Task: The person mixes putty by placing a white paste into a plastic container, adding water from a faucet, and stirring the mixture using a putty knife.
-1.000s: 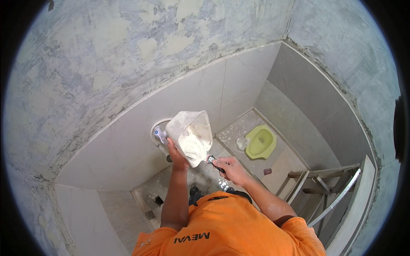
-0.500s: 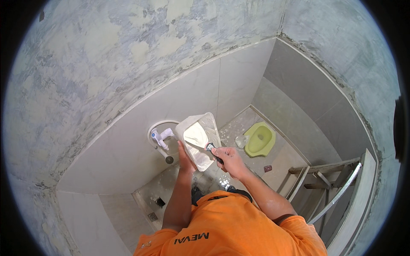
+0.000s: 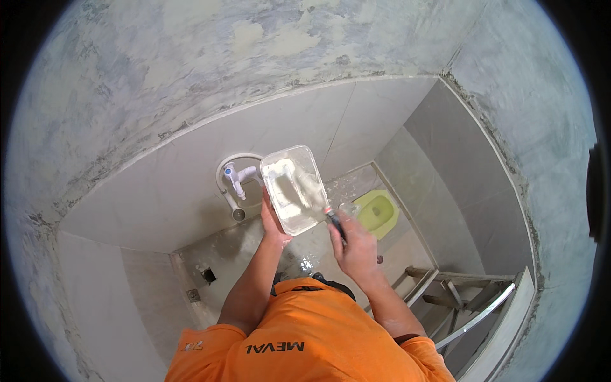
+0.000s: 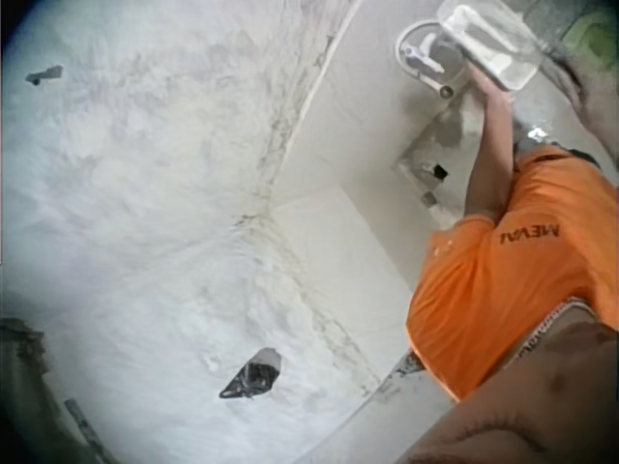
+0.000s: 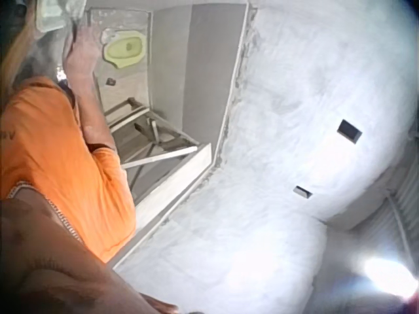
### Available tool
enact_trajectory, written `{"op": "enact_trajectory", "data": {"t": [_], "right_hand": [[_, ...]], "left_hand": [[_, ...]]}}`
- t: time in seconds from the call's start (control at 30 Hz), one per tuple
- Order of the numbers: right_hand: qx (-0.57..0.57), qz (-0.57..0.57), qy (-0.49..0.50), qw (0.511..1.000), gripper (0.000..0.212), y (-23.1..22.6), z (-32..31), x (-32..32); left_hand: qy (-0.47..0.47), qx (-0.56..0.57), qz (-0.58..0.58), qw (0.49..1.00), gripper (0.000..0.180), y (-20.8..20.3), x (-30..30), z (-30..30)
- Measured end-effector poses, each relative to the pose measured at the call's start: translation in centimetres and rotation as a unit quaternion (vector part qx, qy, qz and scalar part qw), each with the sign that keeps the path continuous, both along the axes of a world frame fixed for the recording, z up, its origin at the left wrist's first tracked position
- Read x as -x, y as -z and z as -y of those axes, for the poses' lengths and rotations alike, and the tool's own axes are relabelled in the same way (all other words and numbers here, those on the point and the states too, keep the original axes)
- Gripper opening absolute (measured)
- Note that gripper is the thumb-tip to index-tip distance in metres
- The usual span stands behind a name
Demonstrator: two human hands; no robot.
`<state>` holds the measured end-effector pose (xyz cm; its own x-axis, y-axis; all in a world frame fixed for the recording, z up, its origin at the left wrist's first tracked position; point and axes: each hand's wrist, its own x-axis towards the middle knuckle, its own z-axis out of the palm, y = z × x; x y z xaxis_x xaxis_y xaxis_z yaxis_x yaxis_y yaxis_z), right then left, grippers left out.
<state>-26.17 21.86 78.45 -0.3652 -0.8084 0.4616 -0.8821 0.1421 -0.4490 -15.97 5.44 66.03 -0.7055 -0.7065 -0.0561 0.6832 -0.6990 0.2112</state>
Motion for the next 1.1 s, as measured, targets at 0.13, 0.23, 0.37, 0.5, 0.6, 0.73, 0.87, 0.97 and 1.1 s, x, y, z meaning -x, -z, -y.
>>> {"op": "enact_trajectory", "data": {"t": [0.13,0.23,0.37,0.5,0.6,0.73,0.87,0.97,1.1], "right_hand": [[-0.085,0.009,-0.016,0.996,0.030,0.1,-0.9,-0.6],[-0.008,0.061,-0.026,0.998,0.030,-1.4,-0.2,-0.3],[-0.076,0.101,0.002,0.992,0.028,-2.8,0.3,0.8],[-0.106,0.025,0.021,0.994,0.026,-1.2,0.4,2.0],[-0.108,0.024,0.005,0.994,0.025,0.4,-0.6,1.5],[-0.067,0.037,-0.052,0.996,0.024,0.5,-1.7,0.0],[0.003,0.013,-0.029,0.999,0.026,-2.6,-0.7,-1.0],[-0.004,-0.063,0.019,0.998,0.038,-2.0,-0.1,-2.3],[-0.078,-0.106,-0.015,0.991,0.057,1.2,-1.5,-3.7]], "left_hand": [[-0.009,-0.041,0.031,0.999,0.060,-1.0,-0.1,-0.1],[-0.018,-0.038,0.043,0.998,0.061,-0.2,-0.6,0.0],[0.003,-0.001,0.067,0.998,0.071,-0.1,-0.8,-0.1],[0.015,0.043,0.090,0.995,0.077,1.0,-1.1,0.2],[-0.006,0.119,0.140,0.983,0.084,2.4,-1.9,0.9],[-0.008,0.142,0.155,0.978,0.092,1.5,-3.0,1.8],[0.023,0.158,0.149,0.976,0.095,1.3,-3.5,1.8],[0.004,0.176,0.176,0.968,0.095,2.6,-2.8,1.5],[-0.036,0.093,0.215,0.972,0.085,-3.4,-1.7,0.5]]}}
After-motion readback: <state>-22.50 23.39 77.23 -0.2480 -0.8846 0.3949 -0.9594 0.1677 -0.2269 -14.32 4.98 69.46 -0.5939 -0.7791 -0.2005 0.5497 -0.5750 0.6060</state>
